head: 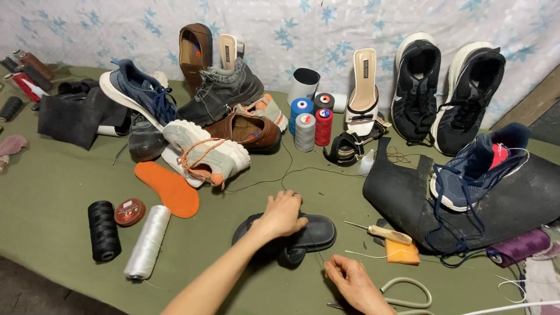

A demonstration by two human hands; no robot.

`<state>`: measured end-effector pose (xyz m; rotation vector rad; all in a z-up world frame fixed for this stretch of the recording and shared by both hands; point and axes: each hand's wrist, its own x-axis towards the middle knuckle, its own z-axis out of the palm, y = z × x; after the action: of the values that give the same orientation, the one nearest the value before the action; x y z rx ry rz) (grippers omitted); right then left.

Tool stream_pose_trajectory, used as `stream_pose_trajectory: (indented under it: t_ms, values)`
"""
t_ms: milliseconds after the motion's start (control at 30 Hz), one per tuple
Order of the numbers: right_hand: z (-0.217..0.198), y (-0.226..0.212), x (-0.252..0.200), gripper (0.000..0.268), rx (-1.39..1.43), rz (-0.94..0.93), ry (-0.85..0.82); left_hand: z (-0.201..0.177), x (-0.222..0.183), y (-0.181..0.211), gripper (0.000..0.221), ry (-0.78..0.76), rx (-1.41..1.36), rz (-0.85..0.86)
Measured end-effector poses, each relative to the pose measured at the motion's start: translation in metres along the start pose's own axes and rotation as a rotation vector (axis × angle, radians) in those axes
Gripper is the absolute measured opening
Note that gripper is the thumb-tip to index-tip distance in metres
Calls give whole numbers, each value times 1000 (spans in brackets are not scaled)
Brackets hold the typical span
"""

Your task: Hand-sewing the sole of a black sandal to repair it on a workbench.

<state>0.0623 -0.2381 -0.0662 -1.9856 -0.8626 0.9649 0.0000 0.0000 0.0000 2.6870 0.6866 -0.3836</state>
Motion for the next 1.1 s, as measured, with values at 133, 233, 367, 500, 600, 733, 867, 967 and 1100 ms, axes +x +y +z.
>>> stream_pose_trajectory:
  t_ms: [133, 233, 367, 500, 600, 733, 867, 967, 1100]
  values:
    - [8, 3, -2, 43, -2, -95, 57, 75, 18, -17, 57, 76, 23, -87]
    - [11, 2, -2, 44, -43, -122, 148, 104, 23, -35, 35, 403, -169, 19]
    - [14, 7, -4, 38, -54, -167, 166, 116, 18, -37, 32, 546, -405, 21]
    - [10, 9, -16, 36, -94, -221, 157, 122, 15, -33, 31, 623, -467, -2]
    - [-11, 19, -31, 31, -90, -229, 82, 123, 19, -35, 32, 612, -510, -19]
    - [-45, 25, -61, 32, -133, -143, 48, 125, 18, -33, 34, 601, -547, -38]
    - [-63, 38, -82, 41, -113, -159, 16, 118, 11, -27, 41, 582, -607, -106]
    - [-64, 54, -85, 42, -145, -238, 23, 118, 10, -28, 42, 616, -588, -88]
    - [-71, 64, -92, 37, -64, -284, -46, 115, 7, -25, 38, 578, -583, -98]
